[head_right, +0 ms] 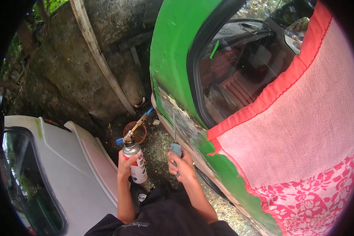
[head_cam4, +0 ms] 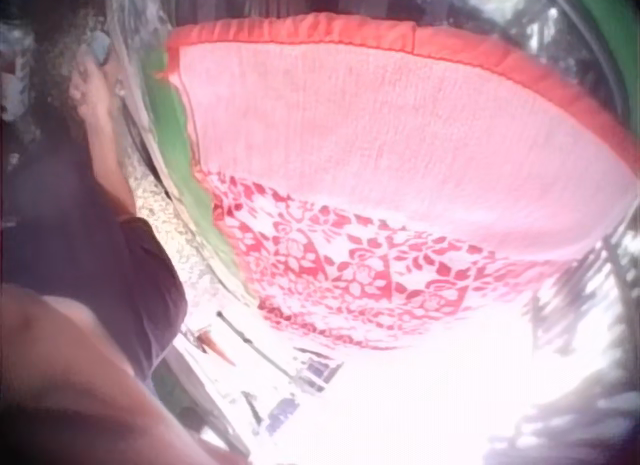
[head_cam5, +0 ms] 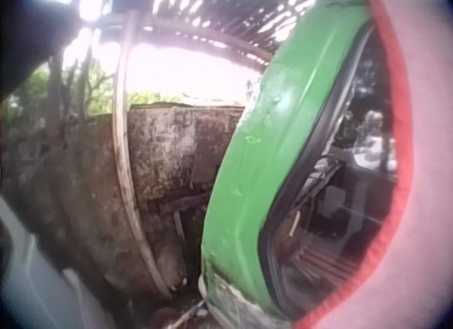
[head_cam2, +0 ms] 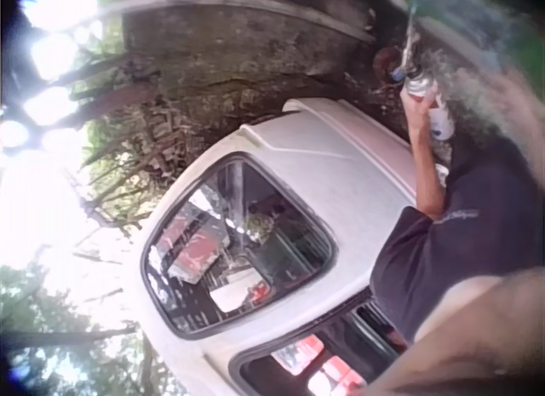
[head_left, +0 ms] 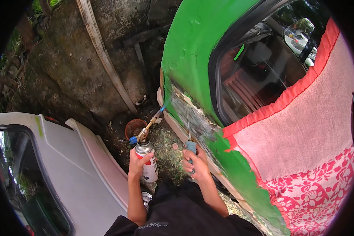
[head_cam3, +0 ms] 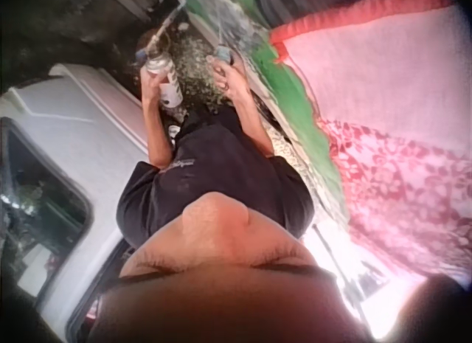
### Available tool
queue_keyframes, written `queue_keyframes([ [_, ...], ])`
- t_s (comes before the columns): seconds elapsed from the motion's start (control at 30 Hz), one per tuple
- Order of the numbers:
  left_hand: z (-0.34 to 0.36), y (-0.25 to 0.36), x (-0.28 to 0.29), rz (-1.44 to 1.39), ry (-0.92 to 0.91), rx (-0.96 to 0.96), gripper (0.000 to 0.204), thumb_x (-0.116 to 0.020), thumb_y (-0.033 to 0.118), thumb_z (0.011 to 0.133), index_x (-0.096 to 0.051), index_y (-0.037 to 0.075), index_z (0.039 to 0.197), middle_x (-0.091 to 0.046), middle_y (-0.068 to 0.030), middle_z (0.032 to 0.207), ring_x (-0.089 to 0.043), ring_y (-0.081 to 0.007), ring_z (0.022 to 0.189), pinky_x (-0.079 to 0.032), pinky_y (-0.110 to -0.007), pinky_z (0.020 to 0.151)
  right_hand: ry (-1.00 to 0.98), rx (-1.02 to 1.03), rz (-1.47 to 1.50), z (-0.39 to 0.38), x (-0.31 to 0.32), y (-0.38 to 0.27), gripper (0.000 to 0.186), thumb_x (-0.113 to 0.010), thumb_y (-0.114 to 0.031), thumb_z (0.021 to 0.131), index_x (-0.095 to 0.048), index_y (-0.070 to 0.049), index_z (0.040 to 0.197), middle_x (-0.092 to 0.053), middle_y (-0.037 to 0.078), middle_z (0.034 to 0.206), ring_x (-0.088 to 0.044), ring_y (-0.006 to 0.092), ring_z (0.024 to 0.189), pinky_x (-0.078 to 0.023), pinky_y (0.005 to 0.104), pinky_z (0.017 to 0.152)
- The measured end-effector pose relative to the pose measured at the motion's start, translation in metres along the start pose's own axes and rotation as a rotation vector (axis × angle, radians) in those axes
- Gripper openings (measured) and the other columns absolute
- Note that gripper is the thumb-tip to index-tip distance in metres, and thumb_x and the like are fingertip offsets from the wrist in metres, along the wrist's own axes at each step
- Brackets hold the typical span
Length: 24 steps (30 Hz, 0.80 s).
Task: The person uses a chisel to scrape and remove old paint and filler from a damaged area on the side of a green car. They then ignite a blowtorch and apply heat to the same area while continuing to scrape with the chisel.
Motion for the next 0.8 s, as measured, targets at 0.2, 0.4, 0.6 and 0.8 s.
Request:
queue_keyframes([
  [0.2, -0.011, -0.001, -0.002, 0.026, 0.009, -0.007, 0.029, -0.079, 0.014, 0.078, -0.062, -0.001, 0.095, -0.068, -0.0077, 0.082, -0.068, -0.0181, 0.068, -0.056, -0.032, 0.064, -0.002, -0.006, -0.026, -0.003, -0.002, -0.005, 0.024, -0.059, -0.004, 0.092, -0.048, -0.006, 0.113, -0.045, 0.001, 0.07, -0.035, 0.0062, 0.041, -0.026, 0.0239, 0.035],
  [0.4, -0.001, -0.004, -0.007, -0.024, -0.072, 0.021, 0.03, -0.079, 0.013, 0.077, -0.061, 0.0, 0.098, -0.067, -0.0076, 0.084, -0.068, -0.0182, 0.069, -0.056, -0.033, 0.064, -0.046, -0.018, -0.043, -0.008, 0.003, -0.007, 0.022, -0.06, -0.006, 0.092, -0.047, -0.005, 0.11, -0.045, 0.0, 0.069, -0.035, 0.0062, 0.041, -0.027, 0.0244, 0.036],
  [0.6, 0.012, -0.006, -0.021, -0.06, -0.117, 0.042, 0.032, -0.08, 0.012, 0.077, -0.06, 0.001, 0.098, -0.067, -0.007, 0.084, -0.068, -0.0173, 0.069, -0.056, -0.032, 0.065, -0.027, -0.027, -0.004, -0.007, 0.0, -0.008, 0.023, -0.06, -0.005, 0.092, -0.047, -0.005, 0.111, -0.045, 0.001, 0.07, -0.036, 0.0061, 0.041, -0.027, 0.0243, 0.036],
  [0.8, 0.019, -0.006, -0.024, -0.059, -0.127, 0.068, 0.033, -0.081, 0.014, 0.076, -0.061, 0.0, 0.098, -0.067, -0.007, 0.084, -0.068, -0.0171, 0.068, -0.056, -0.032, 0.064, -0.034, -0.028, 0.005, 0.007, -0.005, -0.005, 0.023, -0.06, -0.005, 0.091, -0.047, -0.006, 0.111, -0.045, 0.001, 0.07, -0.036, 0.0065, 0.041, -0.027, 0.0245, 0.036],
])
Point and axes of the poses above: each hand's wrist, its own z-axis towards the middle knuckle, its own x-axis out of the back of the hand, y = z × x, the point moved 2 cm from there along z, towards the middle knuckle
